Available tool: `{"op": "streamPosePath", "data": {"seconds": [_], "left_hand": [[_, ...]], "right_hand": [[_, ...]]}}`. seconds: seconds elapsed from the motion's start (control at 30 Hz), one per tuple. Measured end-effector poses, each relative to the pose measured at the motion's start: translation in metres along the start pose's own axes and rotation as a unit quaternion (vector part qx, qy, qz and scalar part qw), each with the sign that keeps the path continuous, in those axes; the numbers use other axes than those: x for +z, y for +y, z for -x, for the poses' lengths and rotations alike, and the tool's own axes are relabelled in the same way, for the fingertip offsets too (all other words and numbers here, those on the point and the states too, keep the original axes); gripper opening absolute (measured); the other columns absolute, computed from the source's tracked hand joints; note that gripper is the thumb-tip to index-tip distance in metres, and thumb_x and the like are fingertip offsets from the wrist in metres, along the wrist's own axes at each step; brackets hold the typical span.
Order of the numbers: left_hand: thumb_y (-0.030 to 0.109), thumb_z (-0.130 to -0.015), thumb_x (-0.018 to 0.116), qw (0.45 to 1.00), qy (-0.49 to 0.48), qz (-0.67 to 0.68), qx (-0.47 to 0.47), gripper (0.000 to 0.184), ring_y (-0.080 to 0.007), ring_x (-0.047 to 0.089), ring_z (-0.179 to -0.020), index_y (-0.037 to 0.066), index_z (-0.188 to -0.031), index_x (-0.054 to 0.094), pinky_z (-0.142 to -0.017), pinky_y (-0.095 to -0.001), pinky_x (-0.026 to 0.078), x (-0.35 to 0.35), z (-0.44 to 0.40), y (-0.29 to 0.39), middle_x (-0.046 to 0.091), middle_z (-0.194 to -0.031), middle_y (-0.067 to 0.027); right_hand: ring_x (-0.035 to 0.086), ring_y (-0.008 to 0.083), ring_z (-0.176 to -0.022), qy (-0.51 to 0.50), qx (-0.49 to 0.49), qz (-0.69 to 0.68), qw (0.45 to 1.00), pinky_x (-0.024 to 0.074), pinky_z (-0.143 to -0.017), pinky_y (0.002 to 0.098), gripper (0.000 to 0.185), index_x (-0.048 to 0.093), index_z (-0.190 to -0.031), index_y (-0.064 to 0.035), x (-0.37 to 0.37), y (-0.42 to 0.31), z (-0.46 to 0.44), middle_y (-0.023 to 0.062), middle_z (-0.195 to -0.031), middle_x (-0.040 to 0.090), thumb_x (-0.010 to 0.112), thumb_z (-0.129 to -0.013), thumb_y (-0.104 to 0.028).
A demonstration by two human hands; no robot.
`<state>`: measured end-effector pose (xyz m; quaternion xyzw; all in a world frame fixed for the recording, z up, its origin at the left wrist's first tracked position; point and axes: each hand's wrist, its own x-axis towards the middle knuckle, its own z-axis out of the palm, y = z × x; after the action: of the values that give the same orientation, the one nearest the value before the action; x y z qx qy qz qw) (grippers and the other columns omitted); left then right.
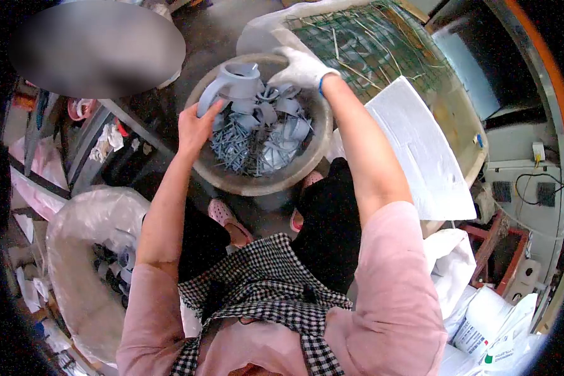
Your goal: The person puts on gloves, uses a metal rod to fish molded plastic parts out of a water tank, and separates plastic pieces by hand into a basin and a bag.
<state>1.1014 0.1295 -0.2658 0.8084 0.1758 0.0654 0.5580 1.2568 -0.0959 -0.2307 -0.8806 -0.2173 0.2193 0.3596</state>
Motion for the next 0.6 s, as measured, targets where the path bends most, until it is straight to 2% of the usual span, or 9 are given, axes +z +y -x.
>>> {"op": "streamPosePath", "data": {"seconds": [0.1, 0.23, 0.3, 0.37, 0.4, 0.43, 0.5, 0.57, 0.6], "left_hand": [[0.033, -0.081, 0.074, 1.000, -0.015, 0.014, -0.010, 0.036, -0.0071, 0.050, -0.050, -0.002, -0.078, 0.066, -0.047, -0.0257, 0.040, 0.008, 0.015, 0.028, 0.056, -0.058, -0.0004], [0.026, -0.078, 0.076, 0.996, -0.049, -0.010, 0.069, 0.030, -0.0075, 0.054, -0.068, -0.002, -0.087, 0.068, -0.064, -0.0280, 0.045, 0.039, 0.043, 0.076, 0.060, -0.065, -0.0003], [0.018, -0.075, 0.078, 0.986, -0.084, 0.035, 0.139, 0.043, -0.0121, 0.058, -0.083, 0.001, -0.111, 0.063, -0.077, -0.0300, 0.046, 0.057, 0.048, 0.094, 0.065, -0.087, -0.0068], [0.008, -0.072, 0.076, 0.935, -0.082, 0.098, 0.330, 0.065, -0.0185, 0.054, -0.106, 0.004, -0.131, 0.048, -0.094, -0.0325, 0.040, 0.077, 0.057, 0.132, 0.059, -0.115, -0.0127], [0.004, -0.074, 0.070, 0.936, -0.101, 0.046, 0.333, 0.073, -0.0244, 0.046, -0.121, 0.005, -0.139, 0.037, -0.105, -0.0366, 0.031, 0.080, 0.060, 0.139, 0.050, -0.129, -0.0148], [0.003, -0.076, 0.065, 0.933, -0.097, 0.058, 0.342, 0.067, -0.0242, 0.046, -0.122, 0.003, -0.137, 0.039, -0.105, -0.0395, 0.031, 0.087, 0.066, 0.148, 0.051, -0.129, -0.0148], [0.002, -0.077, 0.060, 0.931, -0.129, 0.082, 0.333, 0.063, -0.0262, 0.046, -0.122, 0.001, -0.136, 0.039, -0.105, -0.0407, 0.032, 0.105, 0.075, 0.145, 0.049, -0.130, -0.0154], [0.003, -0.076, 0.059, 0.926, -0.168, 0.063, 0.331, 0.058, -0.0282, 0.048, -0.120, -0.002, -0.132, 0.042, -0.104, -0.0401, 0.033, 0.121, 0.085, 0.131, 0.048, -0.130, -0.0162], [0.003, -0.076, 0.059, 0.926, -0.189, 0.053, 0.323, 0.056, -0.0293, 0.048, -0.119, -0.003, -0.129, 0.044, -0.103, -0.0402, 0.033, 0.130, 0.092, 0.127, 0.049, -0.129, -0.0169]], "right_hand": [[0.050, 0.0359, -0.118, 0.122, -0.206, 0.149, 0.959, 0.0412, -0.099, 0.0380, 0.062, 0.059, -0.112, 0.0017, 0.013, -0.021, 0.035, 0.0231, -0.127, 0.050, 0.078, -0.059, -0.023], [0.055, 0.0359, -0.104, 0.307, -0.316, 0.291, 0.849, 0.0466, -0.090, 0.0424, 0.055, 0.057, -0.108, -0.0017, -0.007, -0.028, 0.087, 0.0184, -0.110, 0.057, 0.076, -0.060, -0.021], [0.056, 0.0354, -0.101, 0.344, -0.293, 0.308, 0.837, 0.0480, -0.086, 0.0427, 0.054, 0.056, -0.108, -0.0028, -0.046, -0.021, 0.118, 0.0176, -0.107, 0.057, 0.075, -0.061, -0.020], [0.058, 0.0349, -0.099, 0.389, -0.274, 0.296, 0.828, 0.0492, -0.084, 0.0429, 0.055, 0.055, -0.110, -0.0038, -0.094, -0.012, 0.156, 0.0182, -0.105, 0.059, 0.076, -0.062, -0.019], [0.059, 0.0348, -0.098, 0.425, -0.220, 0.317, 0.819, 0.0494, -0.084, 0.0427, 0.055, 0.055, -0.111, -0.0038, -0.120, -0.001, 0.176, 0.0186, -0.106, 0.059, 0.076, -0.064, -0.023], [0.060, 0.0346, -0.098, 0.460, -0.168, 0.335, 0.805, 0.0495, -0.083, 0.0425, 0.055, 0.055, -0.111, -0.0038, -0.146, 0.011, 0.196, 0.0189, -0.106, 0.060, 0.076, -0.066, -0.026], [0.062, 0.0341, -0.097, 0.426, 0.014, 0.337, 0.839, 0.0497, -0.083, 0.0419, 0.062, 0.053, -0.116, -0.0037, -0.200, 0.039, 0.244, 0.0196, -0.104, 0.063, 0.073, -0.070, -0.040], [0.065, 0.0340, -0.084, 0.386, 0.148, 0.380, 0.827, 0.0519, -0.077, 0.0415, 0.056, 0.062, -0.106, -0.0038, -0.237, 0.100, 0.277, 0.0193, -0.092, 0.067, 0.066, -0.074, -0.049], [0.066, 0.0333, -0.079, 0.295, 0.236, 0.322, 0.868, 0.0528, -0.074, 0.0407, 0.052, 0.066, -0.095, -0.0041, -0.249, 0.119, 0.290, 0.0195, -0.087, 0.067, 0.065, -0.072, -0.050]]}}
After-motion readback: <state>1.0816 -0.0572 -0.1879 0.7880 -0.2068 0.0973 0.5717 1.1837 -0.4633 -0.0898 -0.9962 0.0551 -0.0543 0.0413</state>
